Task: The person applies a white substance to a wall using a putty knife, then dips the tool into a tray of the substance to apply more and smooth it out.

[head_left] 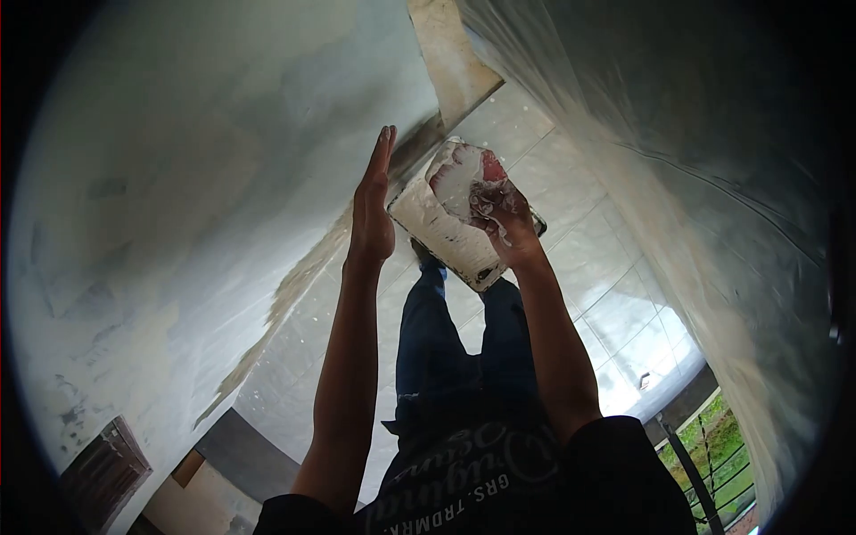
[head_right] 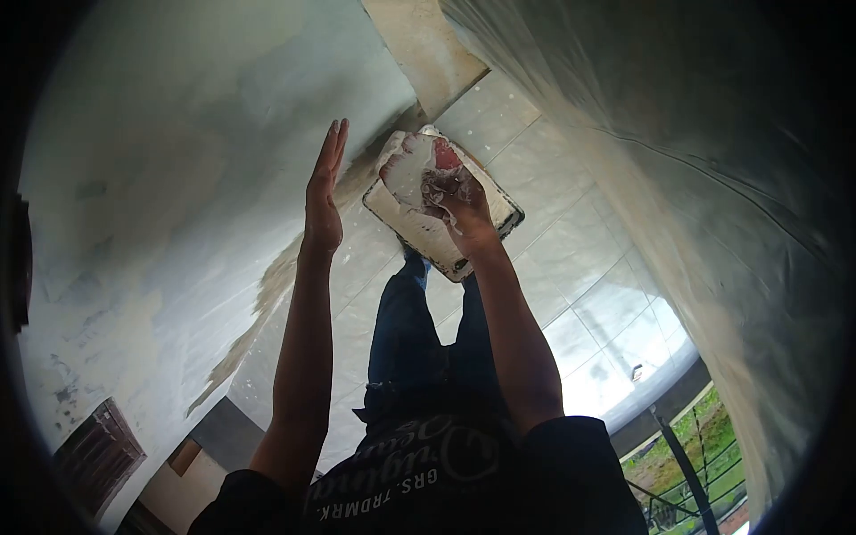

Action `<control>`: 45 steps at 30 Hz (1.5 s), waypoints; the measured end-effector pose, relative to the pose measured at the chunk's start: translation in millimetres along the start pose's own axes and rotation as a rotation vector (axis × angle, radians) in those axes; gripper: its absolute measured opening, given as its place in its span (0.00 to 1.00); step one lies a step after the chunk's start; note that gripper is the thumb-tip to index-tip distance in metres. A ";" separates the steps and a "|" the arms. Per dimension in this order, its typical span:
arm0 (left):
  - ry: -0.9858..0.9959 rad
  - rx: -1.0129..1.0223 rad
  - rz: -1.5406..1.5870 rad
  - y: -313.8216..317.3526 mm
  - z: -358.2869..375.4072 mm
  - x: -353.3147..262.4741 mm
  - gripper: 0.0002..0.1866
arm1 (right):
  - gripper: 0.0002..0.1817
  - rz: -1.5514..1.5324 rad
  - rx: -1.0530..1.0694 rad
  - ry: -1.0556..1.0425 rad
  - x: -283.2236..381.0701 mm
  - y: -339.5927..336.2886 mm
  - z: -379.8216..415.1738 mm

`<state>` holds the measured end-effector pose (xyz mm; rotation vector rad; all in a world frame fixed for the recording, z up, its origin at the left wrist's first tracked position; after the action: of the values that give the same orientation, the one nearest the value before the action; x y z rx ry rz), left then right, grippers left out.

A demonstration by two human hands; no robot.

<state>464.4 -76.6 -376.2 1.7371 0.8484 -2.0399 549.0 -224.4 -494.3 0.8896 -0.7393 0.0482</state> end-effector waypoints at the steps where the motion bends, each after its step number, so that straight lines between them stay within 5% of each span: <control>1: 0.033 -0.022 0.007 -1.6 3.2 -16.1 0.34 | 0.24 0.004 0.043 -0.027 8.5 9.9 0.2; 20: 0.663 -0.472 -0.198 -121.3 108.4 -232.2 0.32 | 0.22 -0.076 0.520 -0.275 132.1 192.1 83.5; 30: 0.844 -0.765 -0.622 -188.6 128.3 -297.1 0.38 | 0.15 0.147 0.369 -0.852 208.5 301.7 105.2; 32: 0.843 -0.809 -0.641 -199.5 121.5 -292.3 0.39 | 0.13 0.655 0.110 -1.191 236.4 318.6 115.1; 33: 0.859 -0.825 -0.640 -203.6 117.8 -285.6 0.39 | 0.13 0.656 0.091 -1.200 242.1 329.7 113.6; 38: 0.872 -0.866 -0.684 -214.8 93.7 -257.1 0.38 | 0.20 0.736 0.011 -1.846 270.3 388.2 126.5; 45: 0.744 -0.891 -0.810 -228.3 63.6 -218.2 0.41 | 0.28 1.048 -0.133 -2.117 279.6 444.2 105.7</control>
<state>322.5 31.2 -107.9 1.6569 2.5098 -0.8615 552.8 -85.1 22.8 -0.0272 -3.0615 -0.0448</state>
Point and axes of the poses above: each hand's wrist, its own z-axis away from the middle knuckle, its own y-axis out of the palm, x = y × z, the point moved 10 cm from there along -z, towards the middle knuckle, and after that the axes turned 5 degrees about -y, right-handed, at the moved point
